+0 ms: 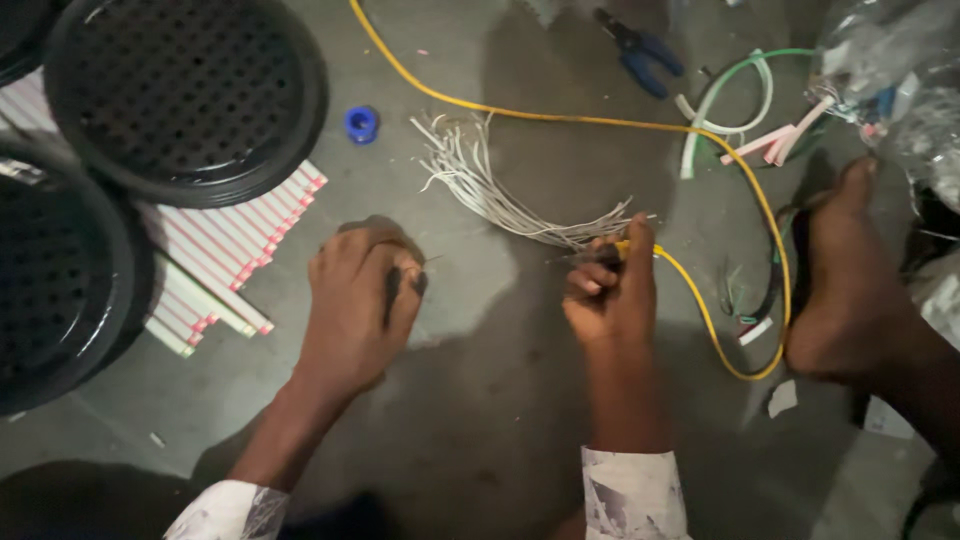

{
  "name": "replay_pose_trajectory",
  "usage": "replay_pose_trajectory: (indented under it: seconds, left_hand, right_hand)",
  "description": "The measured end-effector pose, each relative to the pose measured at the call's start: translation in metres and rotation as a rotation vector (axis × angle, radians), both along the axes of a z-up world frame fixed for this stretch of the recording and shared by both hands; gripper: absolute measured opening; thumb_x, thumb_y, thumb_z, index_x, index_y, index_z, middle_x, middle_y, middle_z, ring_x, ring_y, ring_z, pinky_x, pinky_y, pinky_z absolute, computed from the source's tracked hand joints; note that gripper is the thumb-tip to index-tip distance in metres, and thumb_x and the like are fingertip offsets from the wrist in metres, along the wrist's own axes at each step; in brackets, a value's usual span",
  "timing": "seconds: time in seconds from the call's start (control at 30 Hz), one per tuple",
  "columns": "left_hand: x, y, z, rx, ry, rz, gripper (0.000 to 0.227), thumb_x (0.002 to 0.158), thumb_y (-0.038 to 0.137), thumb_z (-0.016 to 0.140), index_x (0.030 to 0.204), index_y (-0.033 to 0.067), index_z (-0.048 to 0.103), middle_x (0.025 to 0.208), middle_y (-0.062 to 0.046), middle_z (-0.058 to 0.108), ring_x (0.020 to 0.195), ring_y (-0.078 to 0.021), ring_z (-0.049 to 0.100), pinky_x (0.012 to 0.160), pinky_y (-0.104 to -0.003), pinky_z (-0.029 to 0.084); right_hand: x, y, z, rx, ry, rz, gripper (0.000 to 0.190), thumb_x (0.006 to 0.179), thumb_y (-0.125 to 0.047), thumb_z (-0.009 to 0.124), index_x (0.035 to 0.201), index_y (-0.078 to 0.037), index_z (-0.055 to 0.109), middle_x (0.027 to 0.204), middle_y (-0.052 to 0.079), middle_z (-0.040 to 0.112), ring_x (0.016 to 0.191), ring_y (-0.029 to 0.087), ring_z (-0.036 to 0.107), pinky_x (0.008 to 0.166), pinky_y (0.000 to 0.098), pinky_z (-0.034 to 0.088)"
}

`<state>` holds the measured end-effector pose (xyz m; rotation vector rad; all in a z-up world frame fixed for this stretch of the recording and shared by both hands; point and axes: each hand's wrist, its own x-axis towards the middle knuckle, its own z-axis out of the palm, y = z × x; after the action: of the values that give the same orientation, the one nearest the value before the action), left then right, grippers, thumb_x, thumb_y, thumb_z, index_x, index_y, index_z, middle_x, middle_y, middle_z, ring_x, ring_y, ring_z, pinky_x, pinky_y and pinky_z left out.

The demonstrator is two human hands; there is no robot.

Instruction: The person sits on the floor and uses a soldering iron to tin the ends of white wires. They then solder these wires to the ends of red and white striped tubes. The person works on multiple wires and tubes in sequence.

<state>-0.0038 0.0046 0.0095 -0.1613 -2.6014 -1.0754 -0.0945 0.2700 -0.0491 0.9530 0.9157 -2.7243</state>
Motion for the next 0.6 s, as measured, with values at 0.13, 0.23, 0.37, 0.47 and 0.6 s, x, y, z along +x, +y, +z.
replay_pose_trajectory:
  seconds: [0.13, 0.23, 0.37, 0.47, 0.6]
  left_hand:
    - [-0.0026, 0.0021, -0.0022, -0.031, -0.009, 0.007, 0.016, 0.090, 0.013, 0.068, 0.104, 0.0077, 0.063, 0.121, -0.011, 0.061, 0.117, -0.0340, 0.052, 0.099, -0.048, 0.036]
    - [-0.0027, 0.0025, -0.0011, -0.023, 0.018, -0.001, 0.012, 0.091, 0.012, 0.068, 0.101, 0.0083, 0.063, 0.119, -0.010, 0.062, 0.115, -0.0335, 0.053, 0.098, -0.048, 0.037]
    - [-0.0044, 0.0058, 0.0029, -0.027, 0.017, 0.001, 0.008, 0.090, 0.011, 0.068, 0.097, 0.0091, 0.064, 0.115, -0.008, 0.064, 0.110, -0.0326, 0.054, 0.095, -0.048, 0.038]
    - [-0.0077, 0.0059, 0.0069, -0.018, 0.002, 0.000, 0.008, 0.088, 0.011, 0.068, 0.095, 0.0096, 0.064, 0.112, -0.007, 0.064, 0.108, -0.0319, 0.054, 0.094, -0.048, 0.038]
    - [-0.0071, 0.0052, 0.0072, -0.017, 0.055, -0.005, 0.014, 0.086, 0.010, 0.068, 0.099, 0.0086, 0.062, 0.114, -0.009, 0.062, 0.111, -0.0331, 0.055, 0.096, -0.048, 0.037]
  right_hand:
    - [0.0029, -0.0008, -0.0006, 0.008, -0.001, -0.039, 0.026, 0.093, -0.038, 0.074, 0.083, -0.019, 0.061, 0.071, -0.001, 0.061, 0.046, 0.004, 0.045, 0.040, 0.0207, 0.036]
    - [0.0020, -0.0017, -0.0018, -0.042, -0.022, -0.031, 0.025, 0.092, -0.039, 0.074, 0.083, -0.020, 0.061, 0.069, 0.000, 0.061, 0.044, 0.004, 0.045, 0.038, 0.0200, 0.036]
    - [0.0016, -0.0020, -0.0001, -0.062, -0.051, -0.021, 0.026, 0.092, -0.038, 0.074, 0.083, -0.018, 0.061, 0.069, -0.001, 0.062, 0.043, 0.004, 0.045, 0.037, 0.0200, 0.036]
    - [0.0045, -0.0016, 0.0022, -0.089, -0.004, -0.026, 0.025, 0.093, -0.036, 0.074, 0.084, -0.017, 0.061, 0.070, -0.002, 0.062, 0.045, 0.003, 0.046, 0.038, 0.0196, 0.036]
    - [0.0049, -0.0021, -0.0007, -0.093, -0.002, -0.011, 0.028, 0.094, -0.038, 0.074, 0.082, -0.016, 0.060, 0.068, -0.002, 0.061, 0.043, 0.002, 0.045, 0.037, 0.0189, 0.036]
